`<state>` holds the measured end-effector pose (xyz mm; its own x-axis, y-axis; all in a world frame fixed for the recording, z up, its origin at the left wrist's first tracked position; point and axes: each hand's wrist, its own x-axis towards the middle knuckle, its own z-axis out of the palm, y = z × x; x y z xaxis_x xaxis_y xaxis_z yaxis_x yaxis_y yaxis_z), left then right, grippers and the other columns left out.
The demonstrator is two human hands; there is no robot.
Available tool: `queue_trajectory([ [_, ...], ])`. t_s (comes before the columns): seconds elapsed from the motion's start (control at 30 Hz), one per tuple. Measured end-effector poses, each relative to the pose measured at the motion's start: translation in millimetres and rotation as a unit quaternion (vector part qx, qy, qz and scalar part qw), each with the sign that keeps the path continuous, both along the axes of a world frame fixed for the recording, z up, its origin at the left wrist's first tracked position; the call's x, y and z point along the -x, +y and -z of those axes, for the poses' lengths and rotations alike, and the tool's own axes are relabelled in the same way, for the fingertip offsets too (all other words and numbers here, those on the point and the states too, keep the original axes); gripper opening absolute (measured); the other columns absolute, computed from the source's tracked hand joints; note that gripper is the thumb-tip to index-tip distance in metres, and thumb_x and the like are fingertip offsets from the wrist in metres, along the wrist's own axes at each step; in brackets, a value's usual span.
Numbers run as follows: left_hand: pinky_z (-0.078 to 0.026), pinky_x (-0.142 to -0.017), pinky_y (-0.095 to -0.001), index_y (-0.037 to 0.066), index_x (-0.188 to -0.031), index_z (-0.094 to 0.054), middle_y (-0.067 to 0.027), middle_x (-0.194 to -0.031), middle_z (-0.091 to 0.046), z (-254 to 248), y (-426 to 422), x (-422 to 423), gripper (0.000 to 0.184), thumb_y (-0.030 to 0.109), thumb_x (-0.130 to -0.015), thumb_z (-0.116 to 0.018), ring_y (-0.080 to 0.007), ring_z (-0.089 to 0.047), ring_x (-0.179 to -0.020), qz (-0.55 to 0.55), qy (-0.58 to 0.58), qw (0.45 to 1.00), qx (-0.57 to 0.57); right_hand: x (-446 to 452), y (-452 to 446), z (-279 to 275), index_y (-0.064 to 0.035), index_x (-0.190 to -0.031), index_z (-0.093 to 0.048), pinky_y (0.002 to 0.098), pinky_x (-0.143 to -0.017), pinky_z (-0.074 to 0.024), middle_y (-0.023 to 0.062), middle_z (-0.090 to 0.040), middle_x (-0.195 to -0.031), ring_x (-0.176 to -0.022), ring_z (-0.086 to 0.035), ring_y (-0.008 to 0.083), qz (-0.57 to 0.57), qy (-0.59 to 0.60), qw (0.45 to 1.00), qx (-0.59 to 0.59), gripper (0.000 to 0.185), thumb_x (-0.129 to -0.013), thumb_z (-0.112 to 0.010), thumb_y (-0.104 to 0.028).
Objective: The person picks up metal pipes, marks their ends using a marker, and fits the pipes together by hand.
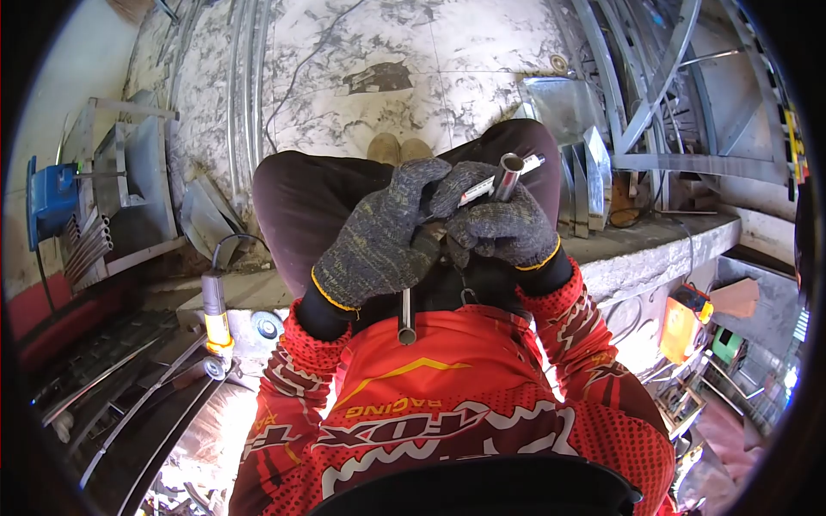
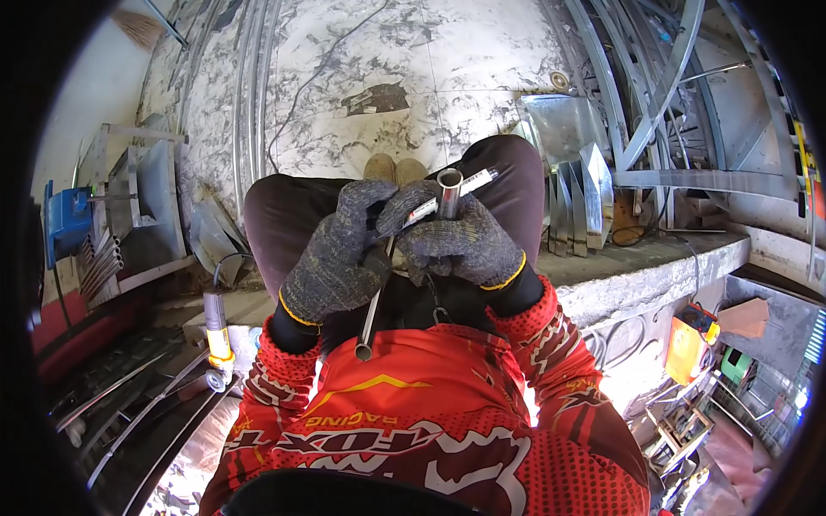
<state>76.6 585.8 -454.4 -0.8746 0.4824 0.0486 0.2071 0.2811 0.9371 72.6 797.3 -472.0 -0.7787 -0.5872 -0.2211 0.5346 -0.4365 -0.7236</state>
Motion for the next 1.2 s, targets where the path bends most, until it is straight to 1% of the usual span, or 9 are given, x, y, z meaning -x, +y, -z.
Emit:
queue_trajectory([
  [0.23, -0.046, -0.102, -0.0411, 0.004, -0.144, -0.042, -0.0224, -0.138, -0.046, 0.4, 0.8, -2.9, 0.073, -0.001, -0.075, -0.066, -0.0400, -0.052, -0.126, 0.033, 0.101, 0.994, 0.033, -5.6, -5.7, 9.1, -0.0034, -0.109, -0.068, 0.0237, -0.049, -0.0431, 0.0059, -0.068, -0.076, -0.056, -0.061, 0.0115, 0.018, -0.014, 0.998, -0.056, 0.028, -0.086, -0.077, -0.018],
  [0.33, -0.056, -0.086, -0.0429, 0.004, -0.139, -0.046, -0.0220, -0.129, -0.060, 3.0, 3.8, -11.1, 0.055, 0.008, -0.087, -0.065, -0.0418, -0.066, -0.104, -0.057, 0.010, 0.994, -0.096, -2.9, -14.0, 6.5, -0.0038, -0.107, -0.070, 0.0249, -0.053, -0.0469, 0.0050, -0.070, -0.080, -0.061, -0.062, 0.0107, 0.017, -0.055, 0.995, -0.083, 0.025, -0.088, -0.077, -0.018],
  [0.43, -0.045, -0.104, -0.0410, 0.001, -0.136, -0.050, -0.0217, -0.135, -0.053, 4.3, -6.5, -11.2, 0.058, -0.001, -0.080, -0.067, -0.0373, -0.056, -0.124, -0.041, 0.007, 0.997, -0.066, -3.8, -29.9, -5.9, -0.0037, -0.105, -0.071, 0.0237, -0.056, -0.0481, 0.0027, -0.070, -0.084, -0.066, -0.062, 0.0081, 0.049, -0.006, 0.996, -0.068, 0.020, -0.091, -0.075, -0.018],
  [0.8, -0.052, -0.091, -0.0415, 0.003, -0.124, -0.058, -0.0193, -0.116, -0.065, 16.3, -18.0, -21.9, 0.035, 0.002, -0.089, -0.061, -0.0377, -0.065, -0.106, -0.160, 0.093, 0.981, -0.064, -8.1, -53.6, 1.9, -0.0043, -0.097, -0.071, 0.0246, -0.063, -0.0477, 0.0022, -0.067, -0.083, -0.077, -0.063, 0.0075, 0.045, 0.096, 0.973, -0.204, 0.010, -0.094, -0.070, -0.014],
  [0.83, -0.056, -0.081, -0.0411, 0.004, -0.122, -0.060, -0.0186, -0.108, -0.066, 16.6, -19.8, -21.8, 0.033, 0.003, -0.089, -0.061, -0.0381, -0.068, -0.096, -0.166, 0.107, 0.978, -0.061, -8.9, -46.8, 5.4, -0.0048, -0.098, -0.070, 0.0271, -0.064, -0.0488, 0.0045, -0.068, -0.084, -0.077, -0.065, 0.0114, 0.044, 0.252, 0.911, -0.324, 0.009, -0.091, -0.071, -0.011],
  [0.93, -0.056, -0.077, -0.0390, 0.001, -0.111, -0.063, -0.0180, -0.100, -0.066, 3.1, -21.8, -23.7, 0.020, 0.005, -0.091, -0.064, -0.0336, -0.068, -0.087, -0.139, 0.061, 0.981, -0.117, -8.2, -17.6, 14.0, -0.0051, -0.108, -0.069, 0.0354, -0.071, -0.0526, 0.0114, -0.070, -0.096, -0.084, -0.069, 0.0244, 0.048, 0.569, 0.565, -0.596, 0.030, -0.079, -0.072, -0.001],
  [0.97, -0.056, -0.074, -0.0388, 0.003, -0.115, -0.062, -0.0170, -0.099, -0.066, 5.9, -23.9, -22.3, 0.026, 0.010, -0.091, -0.065, -0.0342, -0.068, -0.086, -0.122, 0.170, 0.977, -0.042, -5.6, -15.2, 14.8, -0.0055, -0.113, -0.068, 0.0377, -0.076, -0.0529, 0.0125, -0.070, -0.102, -0.089, -0.069, 0.0272, 0.058, 0.559, 0.596, -0.573, 0.039, -0.075, -0.072, 0.001],
  [1.07, -0.055, -0.076, -0.0408, 0.006, -0.120, -0.061, -0.0158, -0.100, -0.067, 16.5, -22.5, -32.9, 0.028, 0.017, -0.095, -0.062, -0.0355, -0.067, -0.089, -0.159, 0.086, 0.981, -0.066, 2.0, -19.7, 19.4, -0.0067, -0.122, -0.066, 0.0416, -0.083, -0.0529, 0.0139, -0.070, -0.110, -0.096, -0.069, 0.0315, 0.085, 0.578, 0.634, -0.507, 0.057, -0.067, -0.072, 0.005],
  [1.2, -0.055, -0.078, -0.0413, 0.005, -0.120, -0.060, -0.0158, -0.099, -0.067, 19.9, -39.8, -49.3, 0.028, 0.020, -0.096, -0.061, -0.0372, -0.067, -0.091, -0.185, 0.053, 0.977, -0.096, 8.1, -41.6, 8.8, -0.0095, -0.121, -0.069, 0.0480, -0.094, -0.0480, 0.0146, -0.071, -0.105, -0.096, -0.066, 0.0364, 0.019, 0.659, 0.539, -0.525, 0.052, -0.070, -0.071, -0.003],
])
